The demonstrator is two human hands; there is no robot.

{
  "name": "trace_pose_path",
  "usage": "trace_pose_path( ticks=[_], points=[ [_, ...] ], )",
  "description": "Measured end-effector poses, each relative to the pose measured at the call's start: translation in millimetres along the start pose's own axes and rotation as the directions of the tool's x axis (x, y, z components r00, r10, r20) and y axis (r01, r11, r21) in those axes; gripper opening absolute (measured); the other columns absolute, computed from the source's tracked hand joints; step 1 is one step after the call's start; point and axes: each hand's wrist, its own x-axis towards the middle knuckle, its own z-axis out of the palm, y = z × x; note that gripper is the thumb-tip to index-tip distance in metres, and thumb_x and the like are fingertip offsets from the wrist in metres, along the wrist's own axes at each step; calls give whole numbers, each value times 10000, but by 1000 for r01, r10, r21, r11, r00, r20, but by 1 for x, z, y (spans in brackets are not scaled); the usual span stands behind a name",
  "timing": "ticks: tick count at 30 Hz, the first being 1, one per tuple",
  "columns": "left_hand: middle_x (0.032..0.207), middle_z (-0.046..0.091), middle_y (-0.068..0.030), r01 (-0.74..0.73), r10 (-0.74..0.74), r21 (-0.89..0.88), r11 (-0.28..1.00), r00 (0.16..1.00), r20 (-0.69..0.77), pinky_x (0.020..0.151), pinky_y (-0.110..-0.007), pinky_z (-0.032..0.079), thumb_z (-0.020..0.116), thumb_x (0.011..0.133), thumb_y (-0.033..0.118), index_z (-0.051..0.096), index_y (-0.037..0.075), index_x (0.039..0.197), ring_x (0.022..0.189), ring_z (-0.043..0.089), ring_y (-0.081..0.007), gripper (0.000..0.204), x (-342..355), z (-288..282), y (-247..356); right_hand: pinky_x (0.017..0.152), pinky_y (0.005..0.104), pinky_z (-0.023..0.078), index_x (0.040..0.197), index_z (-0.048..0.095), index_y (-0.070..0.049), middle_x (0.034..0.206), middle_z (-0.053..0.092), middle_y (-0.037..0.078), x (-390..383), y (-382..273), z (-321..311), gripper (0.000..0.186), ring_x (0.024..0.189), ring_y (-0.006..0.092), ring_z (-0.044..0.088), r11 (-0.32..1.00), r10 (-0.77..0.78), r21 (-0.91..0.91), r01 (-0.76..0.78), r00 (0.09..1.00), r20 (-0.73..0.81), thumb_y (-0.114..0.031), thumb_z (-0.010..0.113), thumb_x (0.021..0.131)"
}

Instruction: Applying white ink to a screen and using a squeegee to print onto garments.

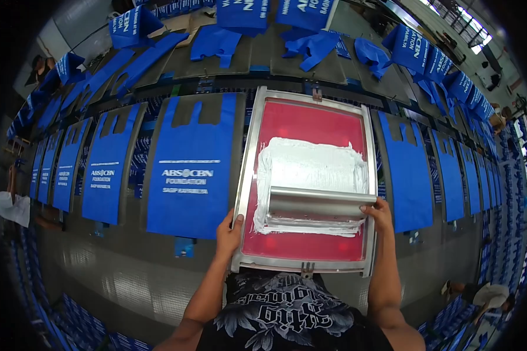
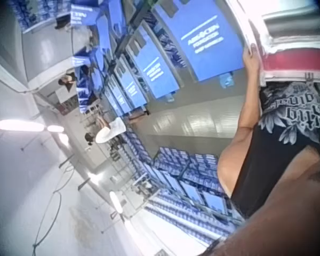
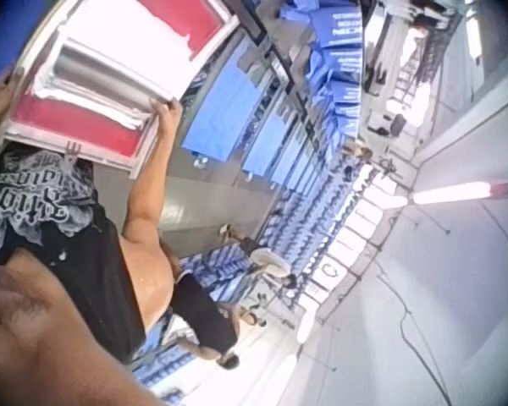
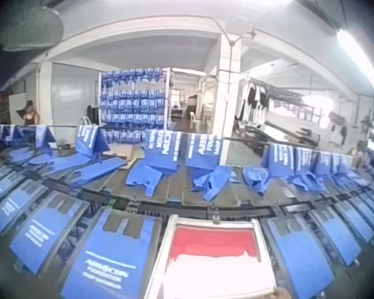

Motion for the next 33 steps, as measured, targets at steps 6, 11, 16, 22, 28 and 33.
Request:
trace_pose_path(
  ticks=[6,11,16,22,28,33],
  points=[
    [1072,647,-140,57,-57,-5,998,995,-77,845,-268,445,557,919,245,539,-3,1226,967,579,-140,395,-21,61,26,772,282,449,953,648,-12,876,640,55,50,20,-62,334,825,151,578,998,63,-39,-58,990,126,-62,747,638],
    [1042,649,-123,96,-82,102,990,988,-134,835,-271,445,557,914,240,575,7,1179,950,572,-139,354,-7,77,32,817,302,461,997,634,3,926,638,67,90,35,-82,363,875,171,589,983,21,-183,0,994,112,-47,742,654],
    [1041,635,-122,195,-175,114,974,971,-164,794,-264,443,580,901,328,554,-26,1199,906,564,-146,463,0,74,6,801,296,451,1020,645,15,927,658,89,98,45,-73,410,857,169,599,993,68,-108,-51,984,164,-139,767,660],
    [1047,631,-96,173,-179,-57,983,974,-141,808,-248,430,575,908,327,540,-16,1228,917,546,-128,470,1,77,11,812,286,439,1010,653,-3,936,661,92,87,48,-71,396,866,166,601,996,8,-91,8,984,176,-148,797,671],
    [1045,631,-101,186,-196,-91,978,974,-114,800,-239,431,575,909,333,547,-10,1223,922,545,-118,465,0,77,4,804,270,433,1001,656,-1,931,661,89,84,48,-71,369,872,158,594,999,15,-44,-7,986,167,-143,786,686],
    [1077,631,-110,156,-160,-41,987,980,-116,852,-272,428,562,907,373,540,24,1241,974,560,-162,484,4,79,3,811,272,433,1010,654,5,930,660,89,85,49,-74,368,867,152,585,997,17,-71,-2,978,207,-138,779,695]
  ],
)
